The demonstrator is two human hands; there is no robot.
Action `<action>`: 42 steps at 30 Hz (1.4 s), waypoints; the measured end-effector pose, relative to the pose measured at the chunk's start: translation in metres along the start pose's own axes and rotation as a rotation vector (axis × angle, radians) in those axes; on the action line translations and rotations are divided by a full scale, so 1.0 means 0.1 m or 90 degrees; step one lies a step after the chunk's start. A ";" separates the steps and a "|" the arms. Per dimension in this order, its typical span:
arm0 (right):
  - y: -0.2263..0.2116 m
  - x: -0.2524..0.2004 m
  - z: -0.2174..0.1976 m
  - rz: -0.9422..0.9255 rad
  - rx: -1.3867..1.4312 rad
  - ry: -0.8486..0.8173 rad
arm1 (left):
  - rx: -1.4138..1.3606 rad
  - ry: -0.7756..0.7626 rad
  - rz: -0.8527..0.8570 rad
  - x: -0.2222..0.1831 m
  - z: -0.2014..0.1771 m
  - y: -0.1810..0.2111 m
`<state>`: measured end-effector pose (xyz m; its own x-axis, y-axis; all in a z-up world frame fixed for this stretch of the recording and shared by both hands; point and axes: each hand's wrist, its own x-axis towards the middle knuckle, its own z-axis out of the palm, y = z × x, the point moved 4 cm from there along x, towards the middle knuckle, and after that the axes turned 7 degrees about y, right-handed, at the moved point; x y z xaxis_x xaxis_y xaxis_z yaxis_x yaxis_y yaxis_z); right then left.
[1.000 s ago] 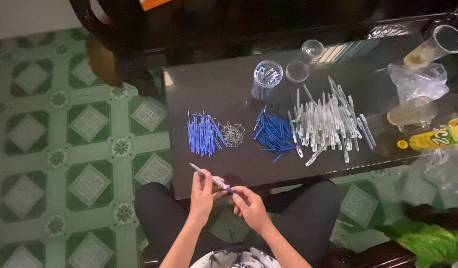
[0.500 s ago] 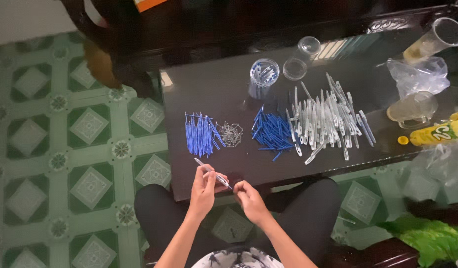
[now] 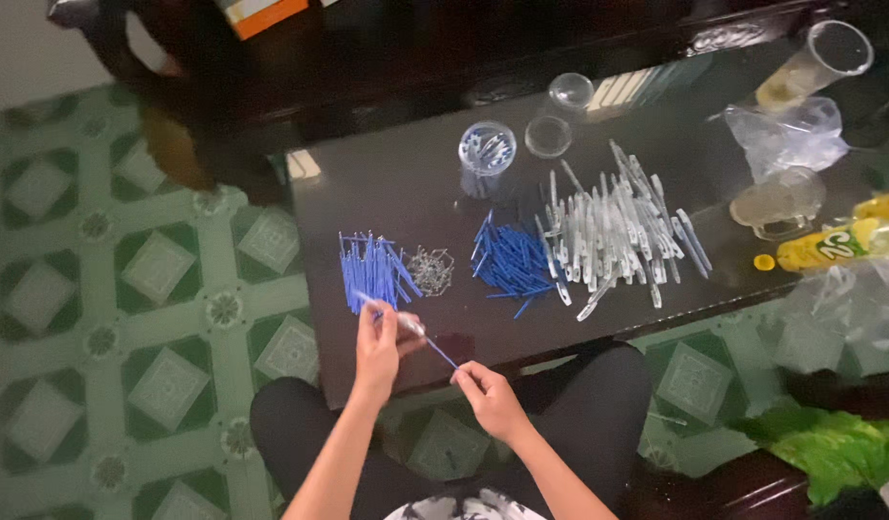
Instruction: The person assembles ballpoint pens by hand, inserting blue ink cartridges and springs into clear plastic pen barrels, then attaching the pen caps and placing the completed pens into a plastic cup on the table.
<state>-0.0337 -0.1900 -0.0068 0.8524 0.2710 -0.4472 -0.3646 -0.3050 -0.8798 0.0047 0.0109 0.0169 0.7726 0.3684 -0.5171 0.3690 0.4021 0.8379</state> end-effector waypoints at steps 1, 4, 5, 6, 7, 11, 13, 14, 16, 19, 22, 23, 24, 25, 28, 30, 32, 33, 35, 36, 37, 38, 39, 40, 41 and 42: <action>0.02 0.04 -0.02 0.000 0.002 0.005 | 0.003 -0.005 0.000 0.14 0.07 0.05; 0.10 0.10 -0.12 0.063 0.020 0.057 | 0.129 -0.007 0.089 0.52 0.27 0.18; 0.12 0.10 -0.14 0.106 0.057 0.091 | 0.242 -0.016 0.132 0.64 0.34 0.21; 0.14 0.09 -0.18 0.150 0.096 0.127 | 0.356 -0.026 0.174 0.76 0.42 0.24; 0.15 0.09 -0.20 0.150 0.099 0.133 | 0.357 -0.032 0.175 0.86 0.45 0.19; 0.22 0.06 -0.26 0.238 0.211 0.166 | 0.507 -0.110 0.453 0.97 0.66 0.31; 0.24 0.05 -0.25 0.259 0.234 0.178 | 0.538 -0.099 0.511 0.89 0.68 0.41; 0.24 0.05 -0.25 0.257 0.229 0.182 | 0.454 -0.071 0.514 0.84 0.64 0.47; 0.28 0.07 -0.20 0.254 0.223 0.182 | 0.370 -0.039 0.517 0.71 0.55 0.53; 0.38 0.17 -0.03 0.235 0.284 0.169 | 0.251 0.161 0.392 0.49 0.26 0.44; 0.34 0.28 0.20 0.172 0.359 0.136 | 0.243 0.183 0.258 0.17 0.06 0.05; 0.25 0.28 0.28 0.168 0.326 0.122 | 0.298 0.116 0.235 0.08 0.05 -0.12; 0.17 0.26 0.36 0.167 0.293 0.109 | 0.353 0.048 0.207 -0.03 0.03 -0.32; 0.18 0.31 0.45 0.168 0.291 0.105 | 0.352 0.053 0.206 -0.01 -0.03 -0.34; 0.11 0.32 0.61 0.137 0.237 0.060 | 0.381 0.095 0.102 -0.02 -0.12 -0.27; -0.09 0.27 0.60 0.132 0.147 0.056 | 0.511 0.013 -0.006 -0.05 -0.03 0.10; -0.21 0.29 0.56 0.139 0.130 0.056 | 0.511 -0.019 0.001 0.03 0.01 0.16; -0.25 0.29 0.53 0.149 0.118 0.060 | 0.516 -0.054 0.005 0.07 0.05 0.19; -0.24 0.37 0.49 0.136 0.136 0.074 | 0.538 -0.023 0.040 0.23 0.05 0.26; -0.20 0.38 0.47 0.133 0.155 0.084 | 0.563 0.010 0.065 0.29 0.04 0.28; -0.19 0.39 0.40 0.135 0.157 0.091 | 0.564 0.003 0.065 0.45 -0.02 0.26; -0.15 0.39 0.34 0.160 0.129 0.104 | 0.587 0.074 0.120 0.59 -0.12 0.28; -0.11 0.39 0.28 0.186 0.102 0.117 | 0.607 0.146 0.177 0.73 -0.22 0.30; -0.10 0.36 0.23 0.188 0.100 0.116 | 0.607 0.147 0.174 0.81 -0.26 0.31; -0.09 0.33 0.17 0.199 0.121 0.121 | 0.645 0.154 0.133 0.89 -0.32 0.30; -0.10 0.33 0.11 0.205 0.143 0.128 | 0.682 0.162 0.096 0.99 -0.35 0.33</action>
<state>-0.0062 -0.1681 -0.0150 0.7295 0.0049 -0.6840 -0.6775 -0.1322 -0.7235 0.0751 0.0903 -0.0134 0.7638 0.5634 -0.3148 0.6307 -0.5482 0.5492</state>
